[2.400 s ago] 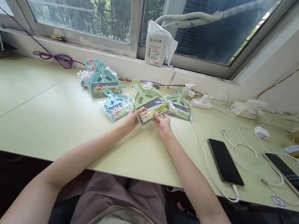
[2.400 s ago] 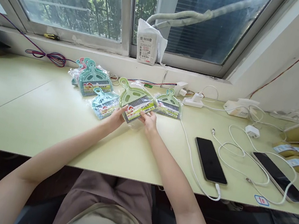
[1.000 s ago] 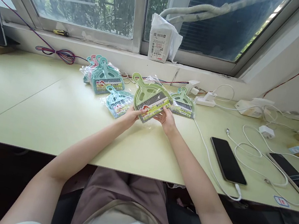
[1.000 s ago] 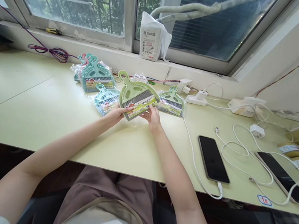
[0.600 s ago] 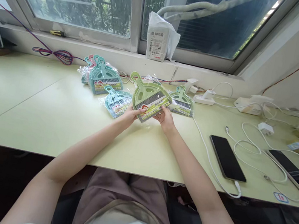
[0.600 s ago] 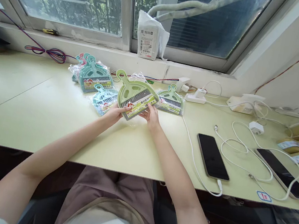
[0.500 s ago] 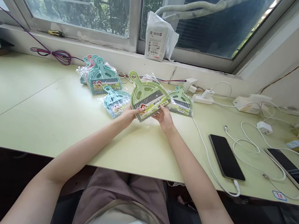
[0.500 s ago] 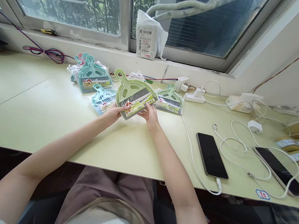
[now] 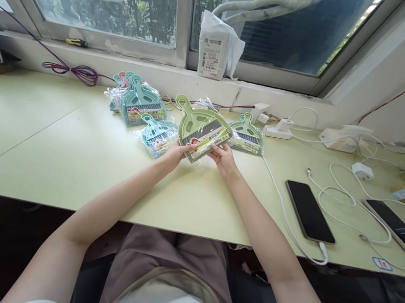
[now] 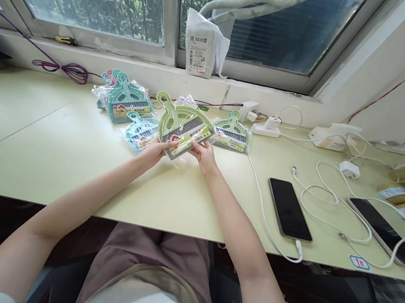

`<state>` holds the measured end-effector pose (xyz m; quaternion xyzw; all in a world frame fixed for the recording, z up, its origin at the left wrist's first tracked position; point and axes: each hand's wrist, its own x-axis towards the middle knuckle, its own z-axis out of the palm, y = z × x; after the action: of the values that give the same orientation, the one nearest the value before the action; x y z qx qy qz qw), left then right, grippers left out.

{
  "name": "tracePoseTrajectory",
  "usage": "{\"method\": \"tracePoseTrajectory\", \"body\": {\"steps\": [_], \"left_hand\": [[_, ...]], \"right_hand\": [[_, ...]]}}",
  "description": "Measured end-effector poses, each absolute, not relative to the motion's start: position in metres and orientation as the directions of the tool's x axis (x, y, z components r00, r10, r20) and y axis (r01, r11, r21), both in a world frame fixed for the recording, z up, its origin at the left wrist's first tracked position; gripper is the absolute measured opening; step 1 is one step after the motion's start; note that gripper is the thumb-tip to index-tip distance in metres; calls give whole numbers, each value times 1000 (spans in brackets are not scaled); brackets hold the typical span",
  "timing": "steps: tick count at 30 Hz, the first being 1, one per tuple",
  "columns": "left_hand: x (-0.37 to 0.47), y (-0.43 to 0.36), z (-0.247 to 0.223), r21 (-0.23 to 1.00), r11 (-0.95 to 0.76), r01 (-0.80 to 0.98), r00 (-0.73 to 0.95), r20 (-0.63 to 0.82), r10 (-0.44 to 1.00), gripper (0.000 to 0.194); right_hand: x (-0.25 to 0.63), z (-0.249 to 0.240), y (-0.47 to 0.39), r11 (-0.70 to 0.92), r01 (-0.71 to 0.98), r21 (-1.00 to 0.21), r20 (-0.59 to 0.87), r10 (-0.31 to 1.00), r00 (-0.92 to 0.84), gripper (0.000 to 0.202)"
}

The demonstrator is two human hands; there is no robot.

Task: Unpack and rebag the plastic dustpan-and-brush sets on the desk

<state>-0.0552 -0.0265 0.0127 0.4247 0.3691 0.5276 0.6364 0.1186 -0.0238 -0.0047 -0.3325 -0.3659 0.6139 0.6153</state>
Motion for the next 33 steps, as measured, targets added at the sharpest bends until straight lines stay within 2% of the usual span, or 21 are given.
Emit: {"method": "tracePoseTrajectory", "body": {"steps": [4, 8, 18, 22, 24, 29, 33], "left_hand": [[-53, -30, 15, 925, 69, -373, 176, -3, 984, 58], [-50, -31, 11, 932, 68, -357, 213, 10, 977, 51], [-50, -37, 11, 918, 199, -344, 408, -45, 912, 48], [-47, -38, 13, 928, 195, -318, 434, -40, 900, 48], [-45, -38, 13, 926, 181, -330, 392, -40, 919, 47], [-43, -33, 9, 900, 110, -422, 110, -69, 992, 41], [-45, -32, 11, 894, 91, -438, 121, -41, 992, 41]], "right_hand": [[117, -7, -24, 62, -530, -846, 71, 997, 2, 26], [118, -8, -24, 74, -531, -844, 71, 997, 27, 26], [118, -9, -24, 139, -535, -833, 122, 990, 69, 28], [116, -9, -25, 146, -538, -830, 120, 989, 83, 28], [116, -8, -24, 139, -531, -836, 107, 990, 92, 28], [116, -8, -24, 93, -512, -854, 58, 995, 85, 27], [113, -10, -25, 92, -508, -856, 54, 995, 90, 26]]}}
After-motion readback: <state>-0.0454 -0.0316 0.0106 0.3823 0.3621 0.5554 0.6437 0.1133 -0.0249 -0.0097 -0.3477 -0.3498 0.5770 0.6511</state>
